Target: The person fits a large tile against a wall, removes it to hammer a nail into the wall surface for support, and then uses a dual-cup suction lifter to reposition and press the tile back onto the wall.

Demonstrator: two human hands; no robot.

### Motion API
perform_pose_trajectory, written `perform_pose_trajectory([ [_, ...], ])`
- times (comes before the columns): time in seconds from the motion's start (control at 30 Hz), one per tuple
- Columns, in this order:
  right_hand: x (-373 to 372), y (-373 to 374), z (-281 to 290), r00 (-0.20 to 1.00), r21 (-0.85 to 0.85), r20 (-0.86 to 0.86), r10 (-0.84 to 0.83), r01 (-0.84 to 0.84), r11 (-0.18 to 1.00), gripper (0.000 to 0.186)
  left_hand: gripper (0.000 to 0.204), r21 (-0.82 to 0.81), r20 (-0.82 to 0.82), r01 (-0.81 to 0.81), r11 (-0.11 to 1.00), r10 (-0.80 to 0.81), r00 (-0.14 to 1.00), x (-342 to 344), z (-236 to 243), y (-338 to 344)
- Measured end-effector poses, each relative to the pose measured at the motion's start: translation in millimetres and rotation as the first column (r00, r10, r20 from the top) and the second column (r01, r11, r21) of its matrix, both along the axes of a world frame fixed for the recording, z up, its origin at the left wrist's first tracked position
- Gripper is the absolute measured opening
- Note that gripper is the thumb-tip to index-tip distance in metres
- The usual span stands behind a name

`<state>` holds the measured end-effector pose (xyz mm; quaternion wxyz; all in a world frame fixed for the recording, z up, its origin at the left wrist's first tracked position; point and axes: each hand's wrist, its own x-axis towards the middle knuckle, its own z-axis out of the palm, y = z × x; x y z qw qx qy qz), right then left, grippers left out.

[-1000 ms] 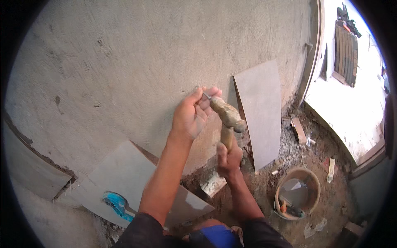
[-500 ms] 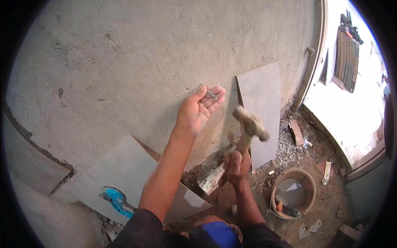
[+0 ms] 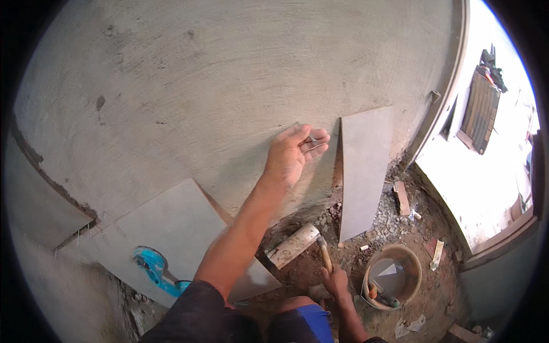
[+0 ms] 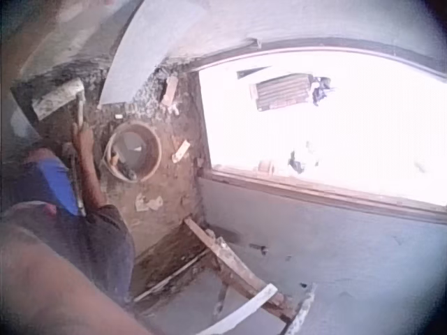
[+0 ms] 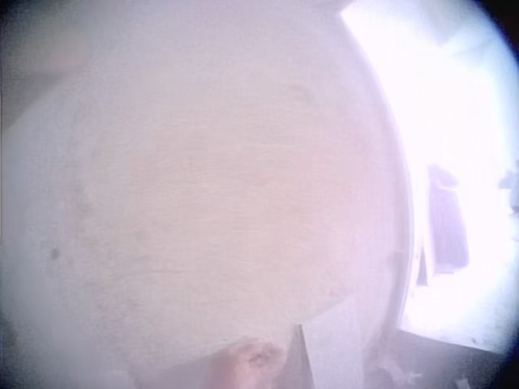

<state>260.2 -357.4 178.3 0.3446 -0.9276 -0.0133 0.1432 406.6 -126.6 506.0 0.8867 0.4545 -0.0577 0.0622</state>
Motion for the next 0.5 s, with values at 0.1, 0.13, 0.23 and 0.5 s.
perform_pose_trajectory([
  [0.1, -18.0, -13.0, -18.3, 0.998, -0.121, -0.065, 0.013, -0.021, 0.992, 0.042, 0.019, 0.080, 0.001, -0.058, 0.995, 0.058, 0.998, 8.2, -7.3, 0.4],
  [0.13, -22.6, -17.9, -24.3, 0.997, -0.126, -0.065, 0.029, -0.037, 0.991, 0.042, 0.018, 0.138, 0.000, -0.109, 0.984, 0.110, 0.994, 7.3, -5.6, -1.7],
  [0.23, -27.3, -15.8, -33.9, 0.995, -0.150, -0.057, 0.086, -0.094, 0.984, 0.043, 0.029, 0.208, -0.033, -0.081, 0.975, 0.090, 0.995, -7.7, -6.8, 10.2],
  [0.5, 11.1, 43.0, -0.5, 0.945, 0.078, 0.191, 0.267, -0.285, 0.955, 0.047, 0.029, 0.676, 0.695, -0.736, -0.039, 0.364, 0.620, -218.5, -41.3, 109.7],
])
